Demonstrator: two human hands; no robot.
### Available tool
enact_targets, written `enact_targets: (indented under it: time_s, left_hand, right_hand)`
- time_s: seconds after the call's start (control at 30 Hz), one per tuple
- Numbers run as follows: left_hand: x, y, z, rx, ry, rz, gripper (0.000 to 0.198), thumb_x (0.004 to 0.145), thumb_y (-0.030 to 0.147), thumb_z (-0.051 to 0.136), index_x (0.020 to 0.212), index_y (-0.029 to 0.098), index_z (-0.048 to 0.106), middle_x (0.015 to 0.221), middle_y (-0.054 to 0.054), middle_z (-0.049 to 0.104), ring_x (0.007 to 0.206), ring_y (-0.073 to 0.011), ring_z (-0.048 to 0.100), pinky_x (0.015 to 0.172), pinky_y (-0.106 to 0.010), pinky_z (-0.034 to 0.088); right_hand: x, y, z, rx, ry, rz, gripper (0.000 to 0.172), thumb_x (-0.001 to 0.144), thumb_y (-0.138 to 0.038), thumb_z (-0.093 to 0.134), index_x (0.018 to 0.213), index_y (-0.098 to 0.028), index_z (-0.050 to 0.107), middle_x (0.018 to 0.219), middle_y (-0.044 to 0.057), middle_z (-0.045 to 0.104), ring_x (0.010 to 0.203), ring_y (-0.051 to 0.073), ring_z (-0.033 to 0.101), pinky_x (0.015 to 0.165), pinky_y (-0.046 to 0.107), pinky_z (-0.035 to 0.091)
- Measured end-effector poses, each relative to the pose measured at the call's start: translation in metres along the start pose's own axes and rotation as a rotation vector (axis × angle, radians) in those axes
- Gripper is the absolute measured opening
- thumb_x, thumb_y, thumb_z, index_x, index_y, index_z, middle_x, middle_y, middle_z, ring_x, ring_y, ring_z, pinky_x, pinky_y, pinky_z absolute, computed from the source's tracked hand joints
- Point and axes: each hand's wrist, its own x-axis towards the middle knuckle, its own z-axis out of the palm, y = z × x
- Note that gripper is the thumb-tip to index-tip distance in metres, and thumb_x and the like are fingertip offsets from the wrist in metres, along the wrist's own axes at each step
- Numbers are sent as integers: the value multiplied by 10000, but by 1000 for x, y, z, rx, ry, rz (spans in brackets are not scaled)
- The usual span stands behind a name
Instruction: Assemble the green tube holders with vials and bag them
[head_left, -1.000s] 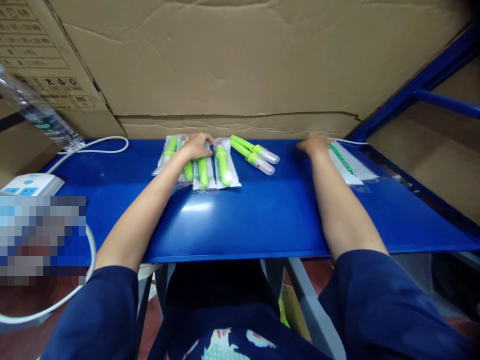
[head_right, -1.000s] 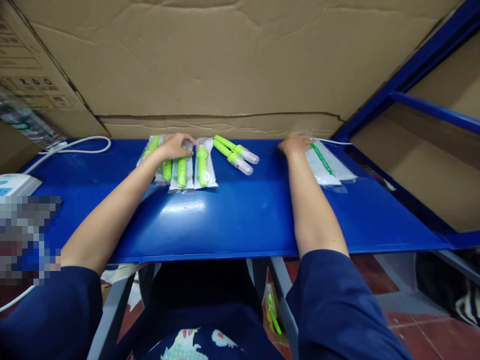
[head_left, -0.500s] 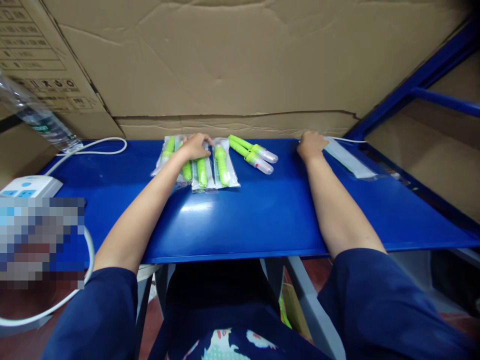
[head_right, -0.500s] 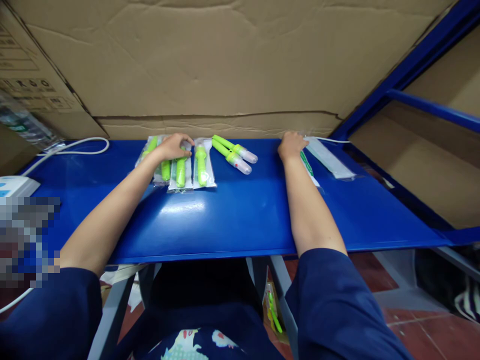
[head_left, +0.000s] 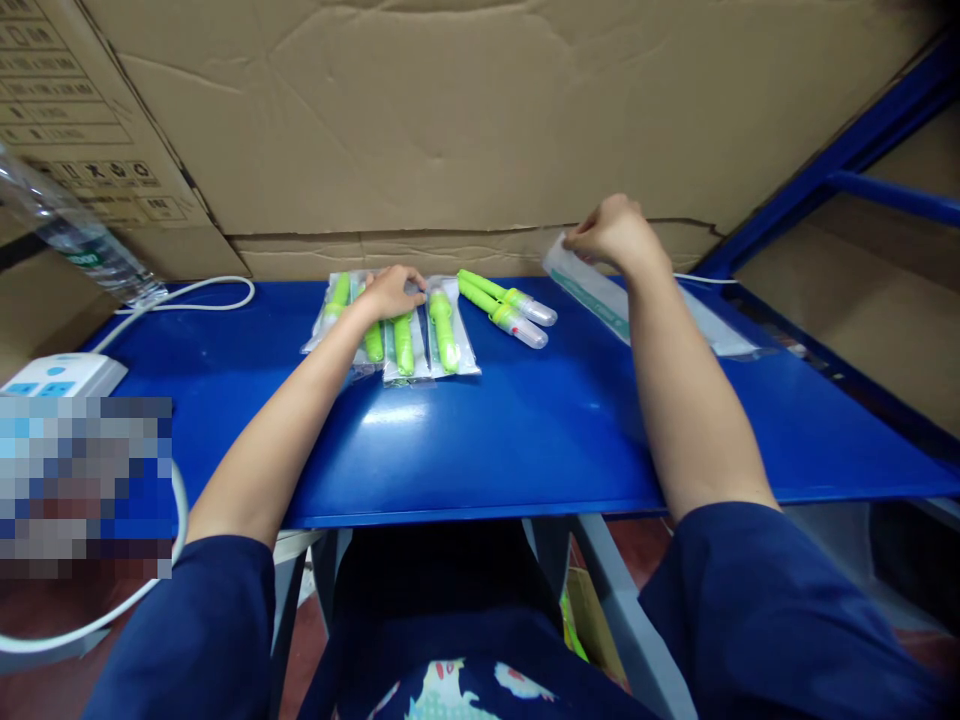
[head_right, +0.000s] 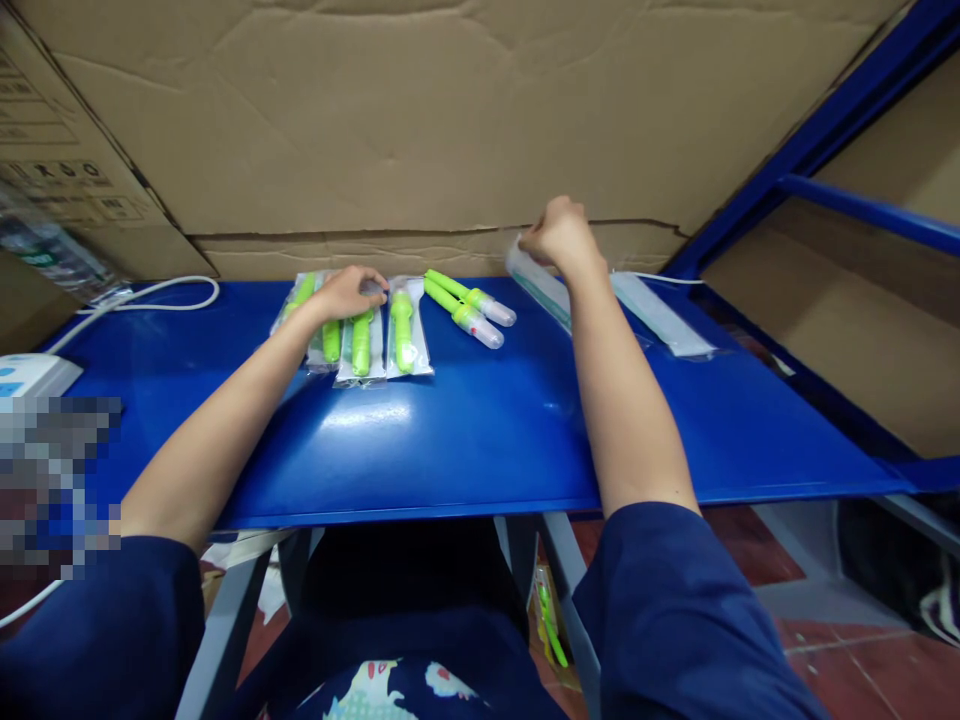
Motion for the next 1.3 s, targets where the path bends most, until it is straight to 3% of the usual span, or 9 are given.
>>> enact_targets:
  time_s: [0.1,0.2,0.27,0.43,0.53,0.63,0.77,1.07,1.3]
  left_hand:
    - [-2,7,0,-43,77,21,259,939,279,632,1140,209,780,1362,-103,768,1367,-327,631,1246,-526,388]
    - [-2,18,1,-212,132,106,279,1003,331,578,1139,170,760,1350,-126,764,1346,-302,646,1223,-471,419]
    - [-4,27,0,-390,103,203,359,1051,424,531,1138,146,742,1312,-140,772,1297,-280,672,1194,-425,449]
    - [-13,46,-3,-719,-65,325,503,1027,595,589,1163,131,728,1177,-145,785,1207,-270,726,1070,-349,534]
    - [-13,50,-1,-864,-65,321,491,992,570,669,1189,125,729,1107,-135,788,1131,-255,750,986,-333,576]
    - [-9,47,0,-982,-8,260,427,953,491,751,1174,126,735,1058,-121,794,1079,-238,758,967,-345,590]
    - [-1,36,0,-1031,87,126,310,896,383,821,1069,134,754,975,-95,800,1017,-214,762,952,-347,596]
    - [9,10,5,-1132,174,-28,244,851,331,862,966,154,741,944,-86,812,903,-184,765,888,-315,615]
    - [10,3,5,-1146,134,13,318,824,395,898,955,164,722,896,-91,809,906,-208,777,915,-343,622]
  right_hand:
    - [-32,-40,-16,233,-47,2,120,835,-8,717,737,-78,718,594,33,612,589,131,628,745,334,634]
    - [-55,-63,-25,444,-124,-78,203,868,15,718,706,-107,726,598,4,631,525,64,564,540,170,518]
    - [-62,-69,-27,608,-186,-108,228,906,12,712,721,-119,735,615,-2,644,524,50,558,479,133,475]
    - [-62,-71,-22,959,-297,-102,244,958,-29,720,745,-147,712,664,-4,684,612,71,619,525,150,545]
    - [-55,-68,-14,1026,-350,-119,220,957,-30,721,773,-147,698,700,-10,694,660,81,644,626,191,598]
    - [-45,-61,-4,930,-417,-159,151,948,-156,795,835,-169,696,780,8,727,777,124,711,752,256,652]
    - [-30,-48,11,664,-497,-184,256,955,-404,814,873,-194,692,839,68,755,898,211,770,825,357,673]
    - [-18,-46,48,-69,-610,-280,67,948,-231,744,927,-168,758,1030,115,800,990,278,771,912,402,641]
    - [-30,-53,34,-238,-717,-238,274,913,-423,835,997,-170,771,1016,109,792,1031,315,784,860,375,669]
